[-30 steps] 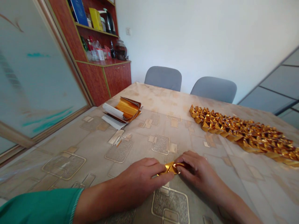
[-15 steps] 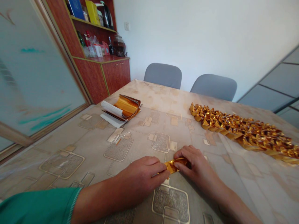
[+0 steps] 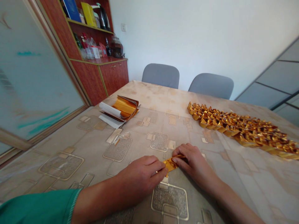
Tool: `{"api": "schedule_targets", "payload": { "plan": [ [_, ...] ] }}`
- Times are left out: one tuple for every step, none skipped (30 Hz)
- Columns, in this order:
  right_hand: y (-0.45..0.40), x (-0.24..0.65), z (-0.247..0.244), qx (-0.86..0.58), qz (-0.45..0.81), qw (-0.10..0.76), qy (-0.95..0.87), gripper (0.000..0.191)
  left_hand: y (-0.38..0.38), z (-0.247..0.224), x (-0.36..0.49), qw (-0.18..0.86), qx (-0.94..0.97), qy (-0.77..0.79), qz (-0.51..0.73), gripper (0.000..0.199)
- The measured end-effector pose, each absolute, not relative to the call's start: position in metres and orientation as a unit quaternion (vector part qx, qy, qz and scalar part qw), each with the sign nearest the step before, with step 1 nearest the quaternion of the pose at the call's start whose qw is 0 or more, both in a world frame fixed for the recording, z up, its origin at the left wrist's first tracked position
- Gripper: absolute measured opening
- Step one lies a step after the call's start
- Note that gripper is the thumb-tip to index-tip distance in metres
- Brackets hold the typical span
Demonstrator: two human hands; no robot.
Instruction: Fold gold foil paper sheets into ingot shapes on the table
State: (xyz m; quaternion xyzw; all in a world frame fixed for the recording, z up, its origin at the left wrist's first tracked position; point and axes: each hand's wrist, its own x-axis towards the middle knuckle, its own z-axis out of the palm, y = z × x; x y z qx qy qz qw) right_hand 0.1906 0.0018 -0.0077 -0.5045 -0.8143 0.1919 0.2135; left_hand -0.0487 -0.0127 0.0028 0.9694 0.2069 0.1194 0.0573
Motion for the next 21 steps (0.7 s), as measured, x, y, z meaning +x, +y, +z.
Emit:
{"api": "schedule_targets", "payload": {
  "plan": [
    [0.0019,0.1902,-0.0076,-0.507,0.188,0.211,-0.814,0.012,-0.0127,0.0026,-0.0485,0.055,0.97,0.208,0.117,0.033],
    [0.0019,0.1898,-0.0075,-0.509,0.184,0.209,-0.814,0.012,-0.0126,0.0023,-0.0482,0.053,0.97,0.209,0.115,0.033],
    [0.002,0.1895,-0.0075,-0.511,0.18,0.206,-0.815,0.012,-0.0124,0.0019,-0.0478,0.051,0.97,0.209,0.114,0.033],
    [0.0021,0.1893,-0.0077,-0.511,0.176,0.203,-0.816,0.012,-0.012,0.0013,-0.0474,0.047,0.97,0.208,0.114,0.032],
    [0.0022,0.1891,-0.0078,-0.511,0.173,0.202,-0.817,0.012,-0.0116,0.0008,-0.0471,0.045,0.971,0.207,0.113,0.031],
    [0.0024,0.189,-0.0081,-0.51,0.17,0.2,-0.819,0.012,-0.0112,0.0003,-0.0469,0.045,0.971,0.206,0.111,0.031],
    [0.0025,0.1889,-0.0082,-0.509,0.168,0.198,-0.82,0.011,-0.0109,0.0001,-0.0467,0.046,0.971,0.205,0.111,0.031],
    [0.0026,0.1888,-0.0081,-0.509,0.166,0.195,-0.822,0.011,-0.0106,0.0002,-0.0466,0.046,0.971,0.203,0.115,0.031],
    [0.0026,0.1886,-0.0078,-0.51,0.162,0.19,-0.823,0.011,-0.0106,0.0006,-0.0465,0.046,0.971,0.203,0.12,0.031],
    [0.0024,0.1884,-0.0071,-0.511,0.157,0.185,-0.825,0.011,-0.0106,0.0014,-0.0464,0.044,0.97,0.204,0.127,0.031],
    [0.002,0.1881,-0.0062,-0.512,0.149,0.18,-0.827,0.011,-0.0107,0.0023,-0.0461,0.042,0.969,0.205,0.135,0.03],
    [0.0015,0.1878,-0.005,-0.513,0.136,0.177,-0.829,0.01,-0.0107,0.0034,-0.0457,0.041,0.968,0.204,0.141,0.029],
    [0.0007,0.1875,-0.0037,-0.514,0.12,0.176,-0.831,0.009,-0.0107,0.0045,-0.045,0.04,0.968,0.204,0.143,0.028],
    [-0.0001,0.1872,-0.0024,-0.516,0.099,0.178,-0.832,0.01,-0.0106,0.0054,-0.0442,0.043,0.967,0.205,0.142,0.027],
    [-0.001,0.1869,-0.0014,-0.518,0.073,0.181,-0.833,0.012,-0.0104,0.0062,-0.0433,0.045,0.968,0.206,0.138,0.025],
    [-0.0018,0.1865,-0.0008,-0.521,0.044,0.184,-0.832,0.015,-0.0101,0.0066,-0.0424,0.047,0.968,0.21,0.132,0.022],
    [-0.0025,0.1862,-0.0008,-0.523,0.016,0.185,-0.832,0.018,-0.0099,0.0069,-0.0415,0.048,0.968,0.215,0.123,0.021],
    [-0.0028,0.1858,-0.0014,-0.523,-0.007,0.18,-0.833,0.019,-0.0096,0.007,-0.0408,0.049,0.968,0.219,0.114,0.019],
    [-0.0029,0.1854,-0.0024,-0.519,-0.021,0.171,-0.837,0.018,-0.0094,0.007,-0.0404,0.048,0.968,0.223,0.106,0.019],
    [-0.0027,0.1851,-0.0039,-0.513,-0.024,0.159,-0.843,0.015,-0.0092,0.007,-0.0404,0.049,0.968,0.226,0.099,0.019],
    [-0.0023,0.1849,-0.0055,-0.504,-0.019,0.147,-0.851,0.012,-0.009,0.0071,-0.0408,0.05,0.968,0.227,0.096,0.02]
  ]
}}
